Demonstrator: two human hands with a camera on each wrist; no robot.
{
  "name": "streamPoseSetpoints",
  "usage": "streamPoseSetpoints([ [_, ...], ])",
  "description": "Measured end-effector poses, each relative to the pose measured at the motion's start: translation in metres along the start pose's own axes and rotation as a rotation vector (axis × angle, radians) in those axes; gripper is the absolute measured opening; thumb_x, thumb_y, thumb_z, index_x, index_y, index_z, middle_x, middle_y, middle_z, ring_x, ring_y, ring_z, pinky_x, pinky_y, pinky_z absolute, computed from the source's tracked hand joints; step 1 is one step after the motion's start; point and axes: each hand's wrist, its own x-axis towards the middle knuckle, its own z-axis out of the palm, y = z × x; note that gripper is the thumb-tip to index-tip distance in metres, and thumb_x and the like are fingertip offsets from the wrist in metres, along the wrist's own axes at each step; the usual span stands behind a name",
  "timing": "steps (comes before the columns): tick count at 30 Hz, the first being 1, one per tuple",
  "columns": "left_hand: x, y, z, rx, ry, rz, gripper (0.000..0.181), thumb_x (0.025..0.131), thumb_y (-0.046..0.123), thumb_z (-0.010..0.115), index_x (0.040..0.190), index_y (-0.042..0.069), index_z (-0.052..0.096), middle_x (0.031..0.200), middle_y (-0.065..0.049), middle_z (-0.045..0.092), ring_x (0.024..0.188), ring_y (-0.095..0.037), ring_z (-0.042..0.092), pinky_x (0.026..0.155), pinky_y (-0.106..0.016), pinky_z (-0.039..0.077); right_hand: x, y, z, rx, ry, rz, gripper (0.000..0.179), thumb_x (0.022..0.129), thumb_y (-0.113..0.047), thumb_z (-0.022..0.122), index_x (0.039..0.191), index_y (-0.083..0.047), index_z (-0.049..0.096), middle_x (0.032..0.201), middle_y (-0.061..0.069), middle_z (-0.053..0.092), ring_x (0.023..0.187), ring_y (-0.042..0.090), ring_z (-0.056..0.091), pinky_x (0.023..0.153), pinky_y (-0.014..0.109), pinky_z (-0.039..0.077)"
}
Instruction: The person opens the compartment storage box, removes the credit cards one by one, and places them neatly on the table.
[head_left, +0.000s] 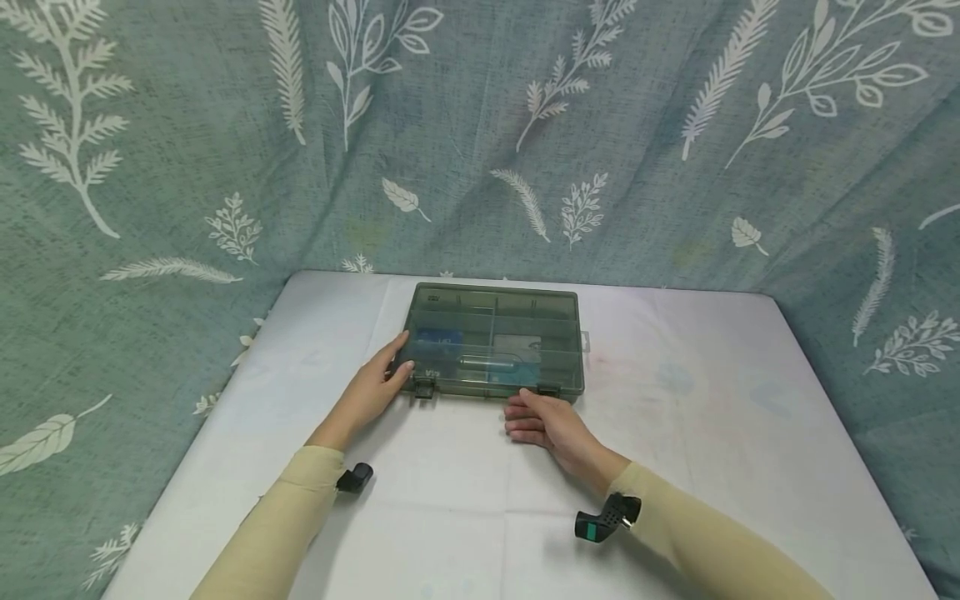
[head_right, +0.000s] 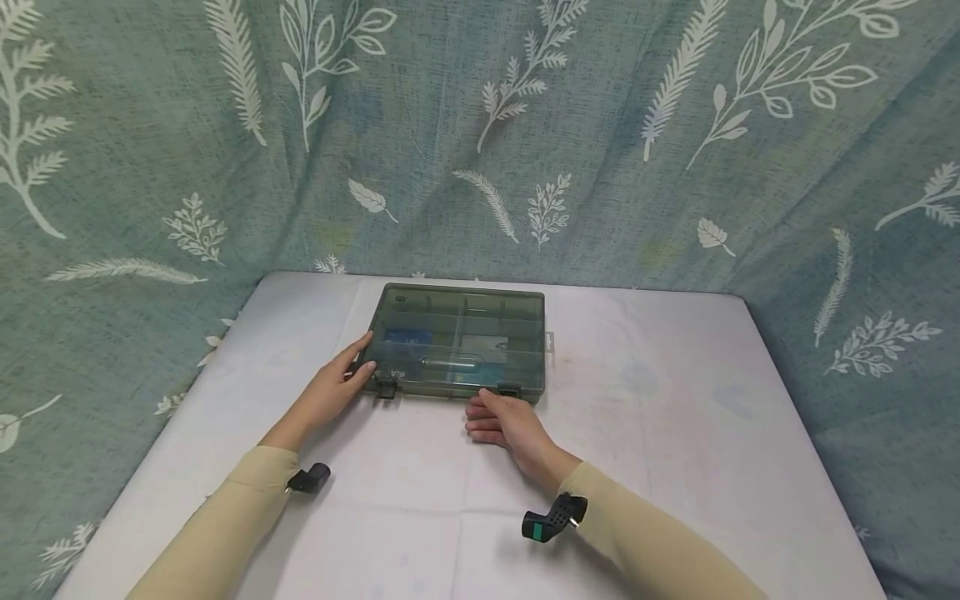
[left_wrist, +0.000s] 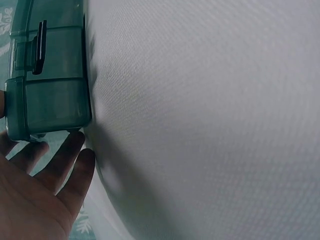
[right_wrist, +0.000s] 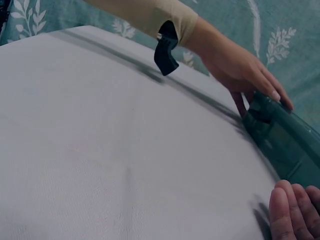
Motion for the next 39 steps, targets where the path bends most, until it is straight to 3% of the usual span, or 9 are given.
streamPoseSetpoints([
  [16, 0.001, -0.001, 0.001, -0.004, 0.009, 0.006, 0.064, 0.110, 0.034, 0.048, 0.165, 0.019, 0.019, 0.167, -0.017, 0.023, 0.141, -0.047, 0.040, 0.113, -0.060, 0.039, -0.009, -0.005, -0.022, 0.043, 0.049, 0.033, 0.068, 0.107, -0.047, 0.049, 0.140, 0.012, 0.051, 0.121, 0.022, 0.069, 0.096, 0.023, 0.075, 0.086, 0.035, 0.062],
  [24, 0.001, -0.001, 0.001, 0.005, 0.014, 0.001, 0.064, 0.110, 0.035, 0.048, 0.165, 0.020, 0.019, 0.166, -0.016, 0.023, 0.142, -0.045, 0.040, 0.113, -0.059, 0.039, -0.009, -0.005, -0.023, 0.049, 0.019, 0.034, 0.066, 0.109, -0.047, 0.044, 0.140, 0.010, 0.050, 0.116, 0.016, 0.072, 0.095, 0.020, 0.075, 0.085, 0.033, 0.062],
  [32, 0.000, 0.000, 0.002, 0.008, 0.013, -0.001, 0.064, 0.110, 0.034, 0.048, 0.165, 0.019, 0.019, 0.166, -0.016, 0.023, 0.143, -0.045, 0.039, 0.114, -0.059, 0.039, -0.010, -0.003, -0.022, 0.016, 0.020, 0.033, 0.054, 0.111, -0.039, 0.040, 0.138, 0.006, 0.053, 0.118, 0.015, 0.071, 0.095, 0.018, 0.073, 0.082, 0.033, 0.063],
  [39, 0.001, -0.001, 0.002, 0.006, 0.010, -0.007, 0.064, 0.110, 0.032, 0.048, 0.165, 0.017, 0.020, 0.167, -0.017, 0.023, 0.140, -0.047, 0.041, 0.113, -0.060, 0.039, -0.012, 0.000, -0.024, -0.068, -0.023, -0.008, 0.045, 0.114, -0.024, 0.034, 0.143, 0.009, 0.045, 0.128, 0.019, 0.064, 0.098, 0.014, 0.070, 0.086, 0.030, 0.061],
])
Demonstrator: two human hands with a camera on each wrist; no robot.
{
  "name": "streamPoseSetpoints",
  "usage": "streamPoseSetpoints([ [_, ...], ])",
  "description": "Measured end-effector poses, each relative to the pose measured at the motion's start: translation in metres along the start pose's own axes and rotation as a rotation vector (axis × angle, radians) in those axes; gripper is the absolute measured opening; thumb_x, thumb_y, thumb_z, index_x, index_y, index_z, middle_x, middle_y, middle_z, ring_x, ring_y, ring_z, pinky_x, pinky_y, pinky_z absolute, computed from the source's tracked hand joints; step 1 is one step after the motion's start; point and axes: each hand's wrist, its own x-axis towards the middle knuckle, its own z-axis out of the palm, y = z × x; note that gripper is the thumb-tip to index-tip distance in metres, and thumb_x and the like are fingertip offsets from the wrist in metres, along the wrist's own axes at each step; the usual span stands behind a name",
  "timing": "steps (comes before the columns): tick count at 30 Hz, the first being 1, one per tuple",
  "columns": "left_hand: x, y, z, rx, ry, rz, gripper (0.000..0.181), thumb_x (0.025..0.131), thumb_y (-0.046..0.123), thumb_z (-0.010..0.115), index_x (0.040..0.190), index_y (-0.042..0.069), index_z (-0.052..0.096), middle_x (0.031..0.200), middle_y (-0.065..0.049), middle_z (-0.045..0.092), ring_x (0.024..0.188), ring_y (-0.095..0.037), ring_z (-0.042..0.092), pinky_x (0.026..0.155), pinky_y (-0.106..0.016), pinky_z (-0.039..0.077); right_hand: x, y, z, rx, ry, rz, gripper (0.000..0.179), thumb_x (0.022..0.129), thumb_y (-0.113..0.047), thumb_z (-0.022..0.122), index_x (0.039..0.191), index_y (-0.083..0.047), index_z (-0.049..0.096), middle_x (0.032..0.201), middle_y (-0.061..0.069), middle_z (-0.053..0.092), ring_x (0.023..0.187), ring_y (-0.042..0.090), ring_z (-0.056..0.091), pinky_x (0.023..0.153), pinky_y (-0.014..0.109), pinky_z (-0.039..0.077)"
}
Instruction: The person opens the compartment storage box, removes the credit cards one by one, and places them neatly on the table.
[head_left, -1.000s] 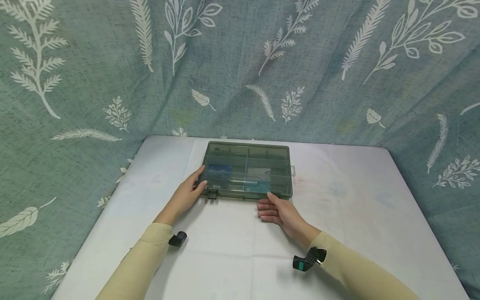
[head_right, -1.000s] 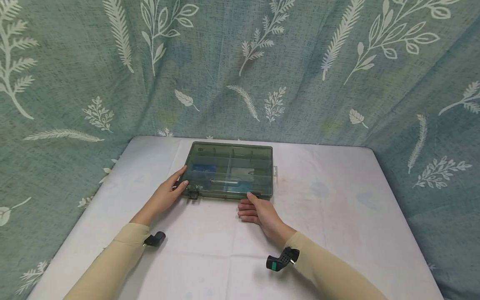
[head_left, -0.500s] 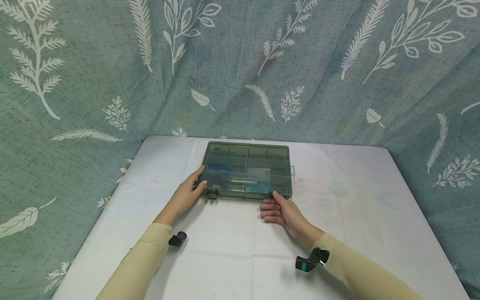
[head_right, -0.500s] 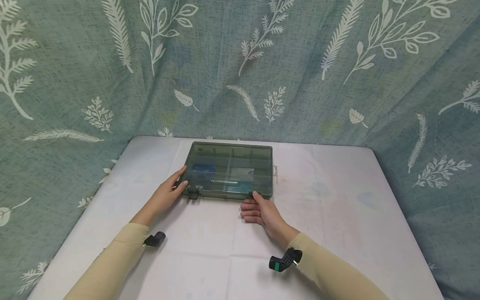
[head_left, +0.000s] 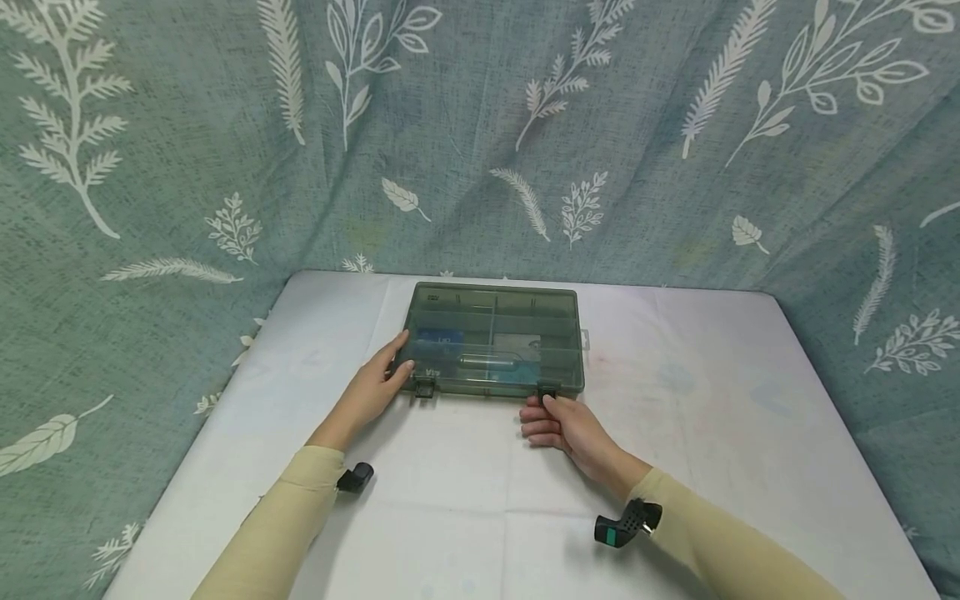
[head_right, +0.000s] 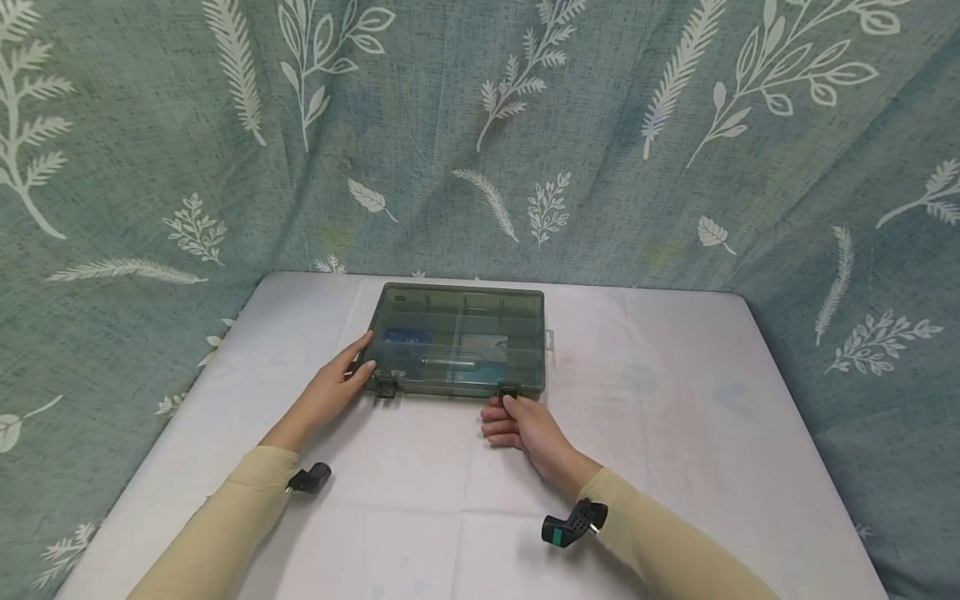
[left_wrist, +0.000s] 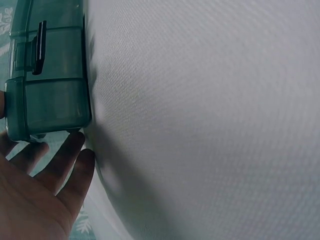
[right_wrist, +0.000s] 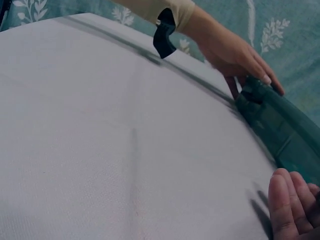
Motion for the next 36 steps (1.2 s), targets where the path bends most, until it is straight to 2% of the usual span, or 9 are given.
streamPoseSetpoints([
  [11, -0.001, 0.001, -0.001, -0.002, 0.005, -0.011, 0.064, 0.109, 0.035, 0.048, 0.164, 0.019, 0.020, 0.167, -0.015, 0.024, 0.141, -0.045, 0.041, 0.114, -0.059, 0.039, 0.003, 0.002, -0.003, -0.023, -0.009, 0.023, 0.044, 0.113, -0.020, 0.035, 0.146, 0.009, 0.043, 0.131, 0.022, 0.062, 0.099, 0.016, 0.071, 0.087, 0.030, 0.061],
  [21, -0.001, 0.001, -0.001, -0.002, 0.006, -0.005, 0.064, 0.109, 0.033, 0.048, 0.164, 0.017, 0.020, 0.167, -0.016, 0.023, 0.142, -0.045, 0.039, 0.115, -0.058, 0.038, -0.002, -0.004, -0.009, -0.075, 0.032, 0.017, 0.043, 0.112, -0.018, 0.040, 0.139, 0.014, 0.047, 0.122, 0.020, 0.067, 0.094, 0.017, 0.073, 0.085, 0.030, 0.062],
  [25, 0.000, 0.000, 0.000, 0.008, 0.011, -0.004, 0.064, 0.110, 0.034, 0.048, 0.164, 0.017, 0.020, 0.166, -0.016, 0.024, 0.143, -0.045, 0.039, 0.115, -0.058, 0.038, -0.006, -0.007, -0.016, -0.130, 0.058, 0.010, 0.043, 0.110, -0.017, 0.045, 0.137, 0.017, 0.048, 0.119, 0.021, 0.070, 0.091, 0.018, 0.074, 0.083, 0.031, 0.063],
  [33, 0.000, 0.000, 0.000, -0.002, 0.009, -0.011, 0.064, 0.109, 0.034, 0.048, 0.165, 0.019, 0.020, 0.167, -0.015, 0.023, 0.142, -0.044, 0.040, 0.114, -0.058, 0.038, -0.014, -0.017, -0.041, -0.235, 0.045, 0.003, 0.040, 0.108, -0.016, 0.051, 0.135, 0.014, 0.056, 0.121, 0.023, 0.069, 0.092, 0.020, 0.075, 0.083, 0.033, 0.063],
  [36, 0.000, 0.000, 0.000, -0.003, 0.006, -0.009, 0.064, 0.109, 0.034, 0.049, 0.165, 0.020, 0.020, 0.167, -0.016, 0.023, 0.142, -0.045, 0.040, 0.114, -0.059, 0.039, -0.016, -0.022, -0.050, -0.295, 0.087, -0.016, 0.035, 0.108, -0.014, 0.050, 0.128, 0.012, 0.062, 0.121, 0.023, 0.069, 0.092, 0.021, 0.075, 0.083, 0.034, 0.063],
])
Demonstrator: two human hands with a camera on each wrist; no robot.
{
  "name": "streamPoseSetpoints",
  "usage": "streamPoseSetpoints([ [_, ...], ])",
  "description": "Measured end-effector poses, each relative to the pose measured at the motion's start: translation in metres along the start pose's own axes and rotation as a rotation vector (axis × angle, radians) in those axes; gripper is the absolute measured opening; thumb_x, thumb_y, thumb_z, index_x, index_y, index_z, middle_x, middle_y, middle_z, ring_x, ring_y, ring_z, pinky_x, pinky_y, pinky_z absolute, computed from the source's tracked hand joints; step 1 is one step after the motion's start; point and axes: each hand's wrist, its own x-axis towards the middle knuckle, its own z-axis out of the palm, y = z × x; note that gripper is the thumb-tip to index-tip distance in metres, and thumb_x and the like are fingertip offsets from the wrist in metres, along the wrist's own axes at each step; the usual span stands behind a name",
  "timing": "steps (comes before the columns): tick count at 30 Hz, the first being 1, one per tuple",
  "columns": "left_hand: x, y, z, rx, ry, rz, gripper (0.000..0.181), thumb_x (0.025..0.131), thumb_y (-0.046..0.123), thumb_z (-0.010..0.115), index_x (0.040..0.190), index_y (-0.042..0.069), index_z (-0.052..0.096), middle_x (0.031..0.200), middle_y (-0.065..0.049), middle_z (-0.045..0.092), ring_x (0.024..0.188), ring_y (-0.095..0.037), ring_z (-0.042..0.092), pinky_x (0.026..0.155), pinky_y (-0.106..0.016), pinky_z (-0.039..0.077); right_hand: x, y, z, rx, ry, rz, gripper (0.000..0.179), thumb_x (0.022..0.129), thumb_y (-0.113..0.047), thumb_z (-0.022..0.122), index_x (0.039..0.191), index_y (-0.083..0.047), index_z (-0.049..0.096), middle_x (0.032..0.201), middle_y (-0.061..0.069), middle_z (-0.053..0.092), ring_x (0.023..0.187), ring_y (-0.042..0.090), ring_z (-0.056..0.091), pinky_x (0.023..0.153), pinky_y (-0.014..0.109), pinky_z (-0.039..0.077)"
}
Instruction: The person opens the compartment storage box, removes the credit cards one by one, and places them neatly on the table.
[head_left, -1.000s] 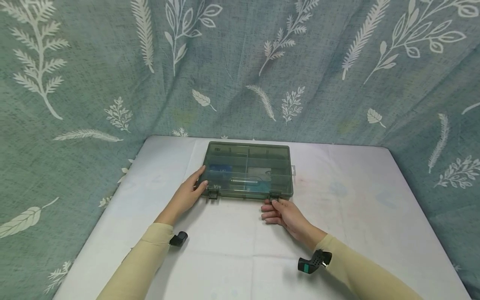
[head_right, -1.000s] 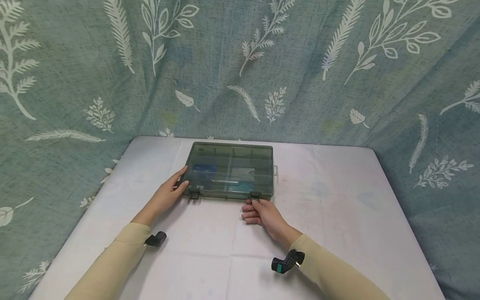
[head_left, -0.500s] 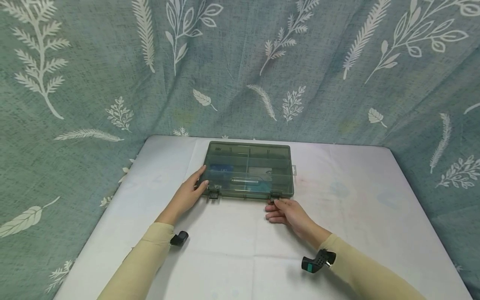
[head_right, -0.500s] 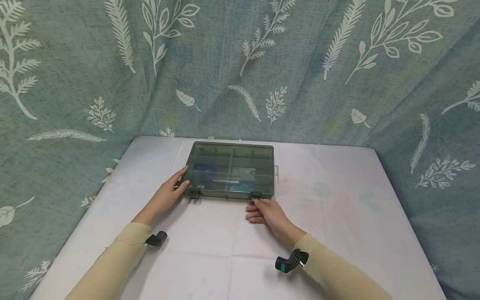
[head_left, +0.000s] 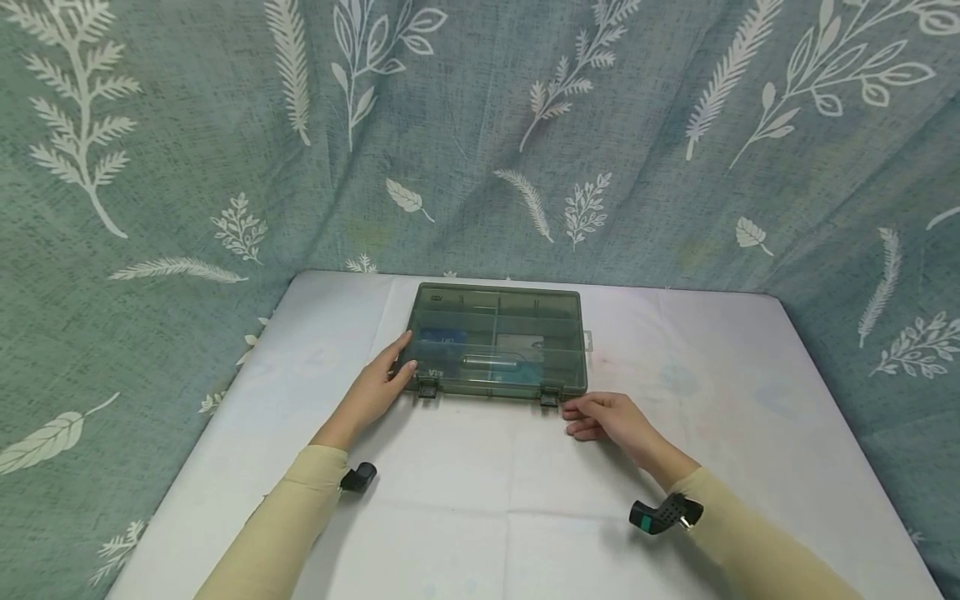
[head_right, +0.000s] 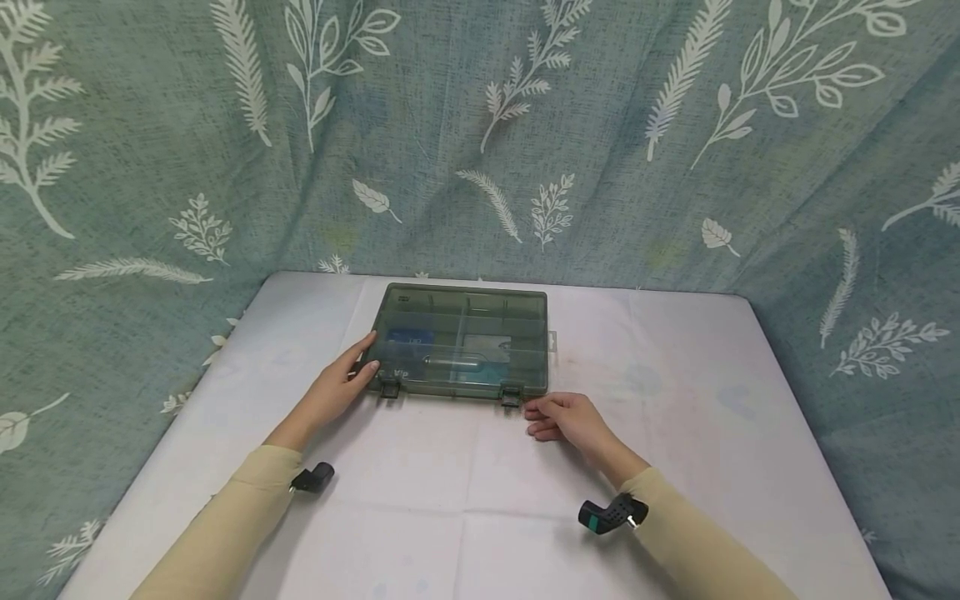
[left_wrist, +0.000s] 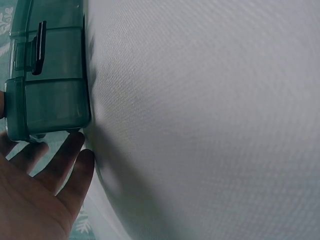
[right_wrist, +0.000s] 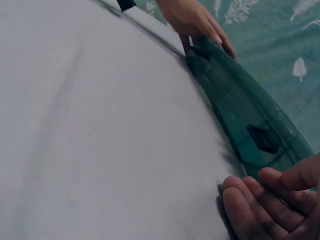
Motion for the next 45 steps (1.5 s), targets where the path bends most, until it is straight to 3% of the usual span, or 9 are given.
streamPoseSetpoints([
  [5, 0.000, 0.000, -0.001, 0.002, -0.003, -0.007, 0.065, 0.109, 0.036, 0.048, 0.165, 0.022, 0.019, 0.167, -0.015, 0.023, 0.142, -0.044, 0.039, 0.115, -0.059, 0.038, 0.000, -0.004, -0.014, -0.106, 0.105, -0.061, 0.031, 0.107, -0.012, 0.051, 0.121, 0.011, 0.065, 0.117, 0.023, 0.070, 0.093, 0.025, 0.074, 0.079, 0.034, 0.064],
  [11, 0.000, 0.000, 0.000, -0.001, -0.004, -0.002, 0.065, 0.109, 0.037, 0.048, 0.165, 0.022, 0.018, 0.167, -0.015, 0.023, 0.141, -0.046, 0.040, 0.114, -0.060, 0.039, 0.003, -0.005, -0.029, -0.094, 0.178, -0.154, 0.041, 0.107, -0.016, 0.054, 0.143, 0.005, 0.050, 0.132, 0.026, 0.061, 0.108, 0.033, 0.069, 0.086, 0.036, 0.062],
  [17, -0.001, 0.002, 0.000, -0.003, -0.004, 0.002, 0.064, 0.110, 0.036, 0.047, 0.165, 0.020, 0.019, 0.167, -0.015, 0.022, 0.142, -0.045, 0.039, 0.115, -0.059, 0.038, 0.009, -0.006, -0.039, -0.149, 0.131, -0.297, 0.059, 0.105, -0.015, 0.059, 0.157, -0.003, 0.035, 0.154, 0.022, 0.042, 0.129, 0.042, 0.052, 0.092, 0.043, 0.060],
  [25, -0.001, 0.003, 0.000, -0.008, -0.010, -0.005, 0.064, 0.110, 0.034, 0.047, 0.165, 0.021, 0.018, 0.168, -0.013, 0.021, 0.144, -0.043, 0.037, 0.116, -0.058, 0.037, 0.019, -0.003, -0.042, -0.307, 0.042, -0.359, 0.083, 0.096, -0.023, 0.074, 0.163, -0.026, 0.026, 0.167, 0.003, 0.023, 0.137, 0.037, 0.047, 0.105, 0.058, 0.048],
  [30, -0.002, 0.003, -0.001, -0.016, -0.023, -0.019, 0.064, 0.110, 0.036, 0.047, 0.165, 0.023, 0.016, 0.168, -0.013, 0.020, 0.145, -0.043, 0.036, 0.116, -0.060, 0.036, 0.025, -0.002, -0.040, -0.375, 0.000, -0.416, 0.090, 0.092, -0.022, 0.079, 0.163, -0.023, 0.025, 0.170, 0.003, 0.014, 0.138, 0.038, 0.045, 0.106, 0.056, 0.049],
  [34, -0.002, 0.002, -0.001, 0.011, -0.040, -0.034, 0.066, 0.110, 0.040, 0.044, 0.166, 0.026, 0.012, 0.169, -0.012, 0.017, 0.147, -0.043, 0.032, 0.118, -0.062, 0.032, 0.027, -0.001, -0.039, -0.425, -0.004, -0.445, 0.084, 0.093, -0.026, 0.077, 0.162, -0.018, 0.029, 0.171, 0.003, 0.013, 0.138, 0.037, 0.046, 0.107, 0.054, 0.048],
  [40, 0.000, -0.003, -0.004, 0.015, -0.062, -0.035, 0.071, 0.108, 0.049, 0.043, 0.166, 0.028, 0.006, 0.168, -0.016, 0.016, 0.145, -0.046, 0.033, 0.117, -0.066, 0.029, 0.027, 0.001, -0.037, -0.463, 0.029, -0.396, 0.082, 0.092, -0.035, 0.077, 0.161, -0.027, 0.033, 0.169, -0.005, 0.018, 0.137, 0.033, 0.049, 0.105, 0.052, 0.051],
  [45, -0.002, -0.009, -0.011, -0.067, -0.125, -0.033, 0.086, 0.100, 0.055, 0.058, 0.165, 0.035, 0.005, 0.169, -0.014, 0.012, 0.144, -0.047, 0.036, 0.115, -0.063, 0.035, 0.027, 0.001, -0.038, -0.475, 0.033, -0.395, 0.081, 0.092, -0.035, 0.078, 0.160, -0.028, 0.034, 0.168, -0.004, 0.021, 0.135, 0.033, 0.052, 0.105, 0.052, 0.051],
])
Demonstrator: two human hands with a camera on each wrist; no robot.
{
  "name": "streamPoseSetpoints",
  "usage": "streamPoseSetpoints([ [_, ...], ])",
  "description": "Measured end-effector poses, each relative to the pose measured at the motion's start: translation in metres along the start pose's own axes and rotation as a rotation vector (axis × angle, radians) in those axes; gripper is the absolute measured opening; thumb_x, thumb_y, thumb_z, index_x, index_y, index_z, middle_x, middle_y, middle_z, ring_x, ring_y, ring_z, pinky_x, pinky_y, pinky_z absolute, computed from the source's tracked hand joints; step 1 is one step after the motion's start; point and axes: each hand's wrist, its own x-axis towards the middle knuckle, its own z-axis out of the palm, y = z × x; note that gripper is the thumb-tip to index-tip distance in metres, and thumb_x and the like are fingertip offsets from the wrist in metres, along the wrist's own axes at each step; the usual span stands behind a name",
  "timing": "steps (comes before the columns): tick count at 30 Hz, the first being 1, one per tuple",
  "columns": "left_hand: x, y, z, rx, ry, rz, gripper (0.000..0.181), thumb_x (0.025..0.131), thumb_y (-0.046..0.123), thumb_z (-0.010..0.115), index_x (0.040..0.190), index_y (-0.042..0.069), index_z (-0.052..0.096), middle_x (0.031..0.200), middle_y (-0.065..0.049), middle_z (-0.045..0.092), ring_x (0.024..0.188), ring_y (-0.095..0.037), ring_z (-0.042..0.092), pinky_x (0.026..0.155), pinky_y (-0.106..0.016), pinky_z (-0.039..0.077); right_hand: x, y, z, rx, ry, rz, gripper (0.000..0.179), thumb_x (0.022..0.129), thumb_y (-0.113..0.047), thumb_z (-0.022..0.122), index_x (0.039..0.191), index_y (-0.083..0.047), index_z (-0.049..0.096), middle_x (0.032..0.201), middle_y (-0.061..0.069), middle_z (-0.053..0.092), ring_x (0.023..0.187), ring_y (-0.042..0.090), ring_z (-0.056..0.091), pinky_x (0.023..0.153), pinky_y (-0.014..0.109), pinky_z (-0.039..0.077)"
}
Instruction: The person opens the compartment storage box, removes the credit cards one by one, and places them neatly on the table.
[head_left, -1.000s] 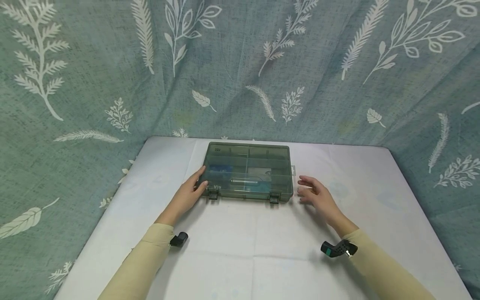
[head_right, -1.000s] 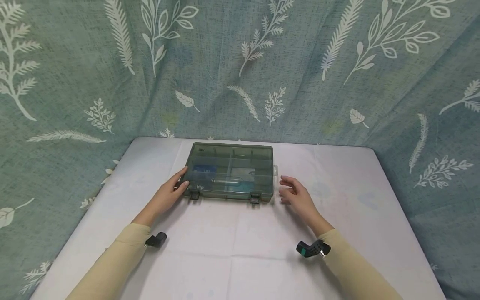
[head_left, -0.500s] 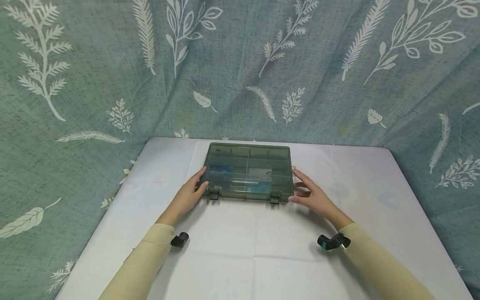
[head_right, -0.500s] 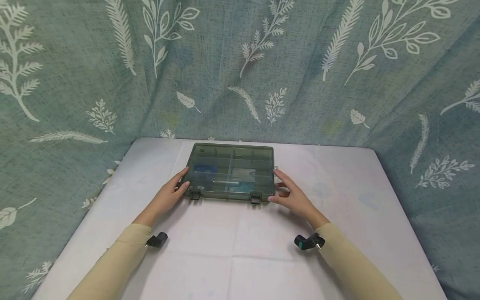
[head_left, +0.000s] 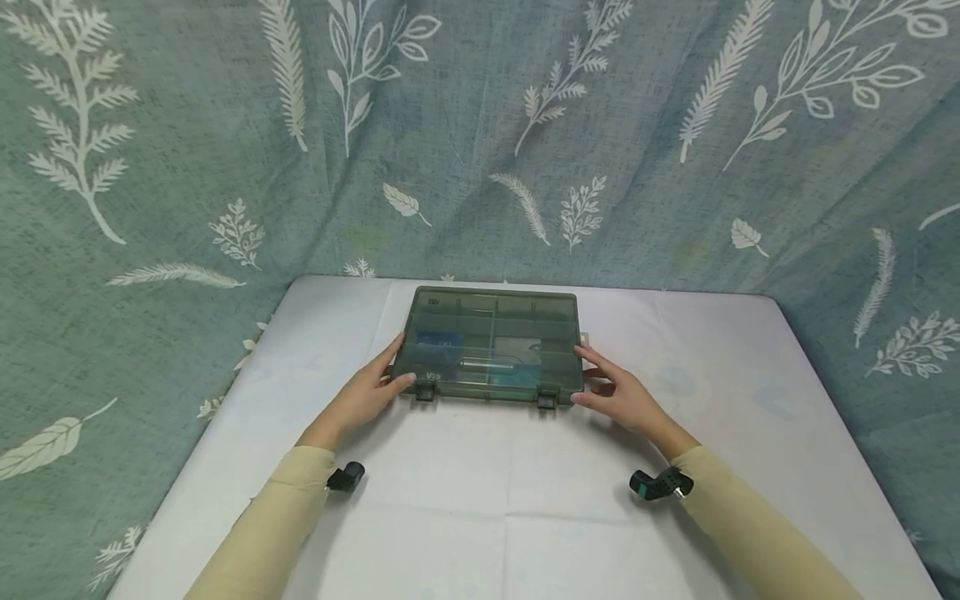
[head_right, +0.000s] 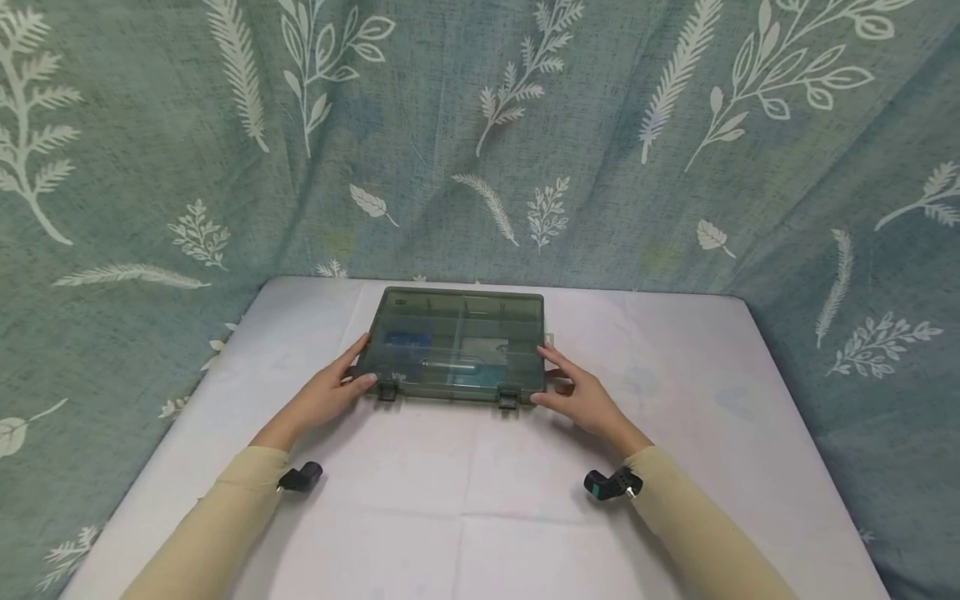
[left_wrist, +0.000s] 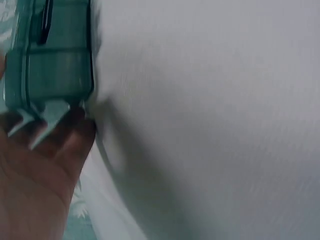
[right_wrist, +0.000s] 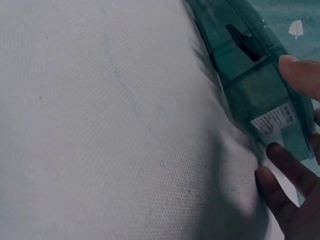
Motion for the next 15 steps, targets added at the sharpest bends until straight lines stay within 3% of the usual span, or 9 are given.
streamPoseSetpoints([
  [5, -0.001, -0.010, -0.005, -0.043, -0.043, 0.028, 0.102, 0.090, 0.052, 0.073, 0.164, 0.040, 0.003, 0.170, -0.014, 0.008, 0.142, -0.047, 0.037, 0.113, -0.055, 0.041, 0.001, 0.001, 0.000, -0.007, -0.004, 0.000, 0.082, 0.091, -0.034, 0.078, 0.160, -0.026, 0.034, 0.168, -0.003, 0.022, 0.133, 0.033, 0.053, 0.104, 0.053, 0.051],
  [10, -0.001, -0.016, -0.007, -0.049, -0.032, 0.037, 0.093, 0.093, 0.052, 0.069, 0.163, 0.043, 0.008, 0.170, -0.011, 0.010, 0.141, -0.045, 0.041, 0.111, -0.054, 0.044, 0.002, 0.003, 0.000, -0.022, -0.001, -0.002, 0.083, 0.091, -0.036, 0.079, 0.160, -0.025, 0.035, 0.167, -0.003, 0.025, 0.131, 0.031, 0.055, 0.104, 0.052, 0.051],
  [15, 0.000, -0.016, -0.007, -0.054, -0.021, 0.070, 0.089, 0.095, 0.048, 0.068, 0.164, 0.040, 0.012, 0.170, -0.011, 0.011, 0.139, -0.046, 0.043, 0.111, -0.056, 0.043, 0.002, 0.004, -0.001, -0.022, -0.009, -0.014, 0.083, 0.091, -0.031, 0.080, 0.161, -0.025, 0.034, 0.168, -0.003, 0.022, 0.129, 0.031, 0.056, 0.104, 0.052, 0.051],
])
